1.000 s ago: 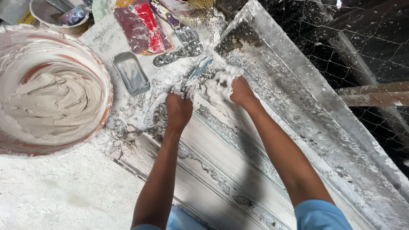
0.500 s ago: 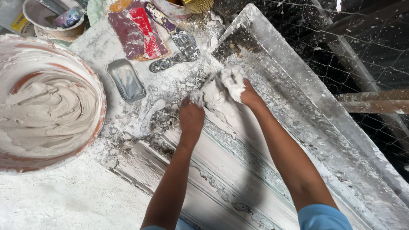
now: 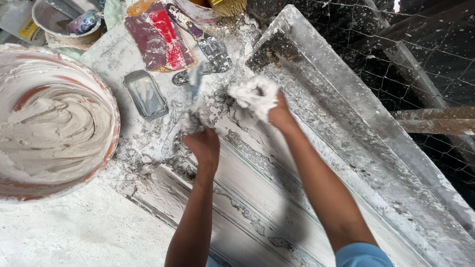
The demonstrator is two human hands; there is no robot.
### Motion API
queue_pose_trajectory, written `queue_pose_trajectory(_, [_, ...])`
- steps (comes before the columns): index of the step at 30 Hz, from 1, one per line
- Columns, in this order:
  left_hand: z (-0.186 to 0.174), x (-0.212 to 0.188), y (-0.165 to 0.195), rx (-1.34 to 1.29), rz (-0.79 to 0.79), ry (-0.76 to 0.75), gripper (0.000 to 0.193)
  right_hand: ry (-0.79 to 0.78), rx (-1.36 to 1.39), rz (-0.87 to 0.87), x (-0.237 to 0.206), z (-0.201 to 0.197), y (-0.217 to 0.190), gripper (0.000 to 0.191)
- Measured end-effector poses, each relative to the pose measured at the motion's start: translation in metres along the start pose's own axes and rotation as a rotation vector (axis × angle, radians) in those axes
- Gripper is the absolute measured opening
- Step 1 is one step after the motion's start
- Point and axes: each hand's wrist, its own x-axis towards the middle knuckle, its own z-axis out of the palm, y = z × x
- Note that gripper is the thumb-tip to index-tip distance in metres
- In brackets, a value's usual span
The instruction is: The person mixes gypsum plaster paste by hand in a plastic bowl, kneading and stirring the mixture with their hand. They then scoop handfuls of the paste and press and spread it by hand along the grooved surfaces of long mold frames laid on the workbench, returning to the bowl to remix and gather more paste.
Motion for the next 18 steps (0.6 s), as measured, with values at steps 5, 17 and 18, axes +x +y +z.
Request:
queue_pose_trajectory(5, [-0.031,0.003,0.012,0.109,-0.040,0.090,0.011,-0.146,-0.818,-0.255,0.016,0.051,0.031,0.015])
queue_pose_trajectory(17, [-0.015,-0.011,-0.012,-0.208,0.125,-0.066,0.032,0.017,-1.400,0.180,-0.049,0.029,-0.041,0.058])
queue_pose_trajectory(18, [-0.010,-0.013,-0.012,-0.169,0.080,-0.087,0.033,-0.004,-1.419,0.233,-0.052,0.030,-0.034,0.073])
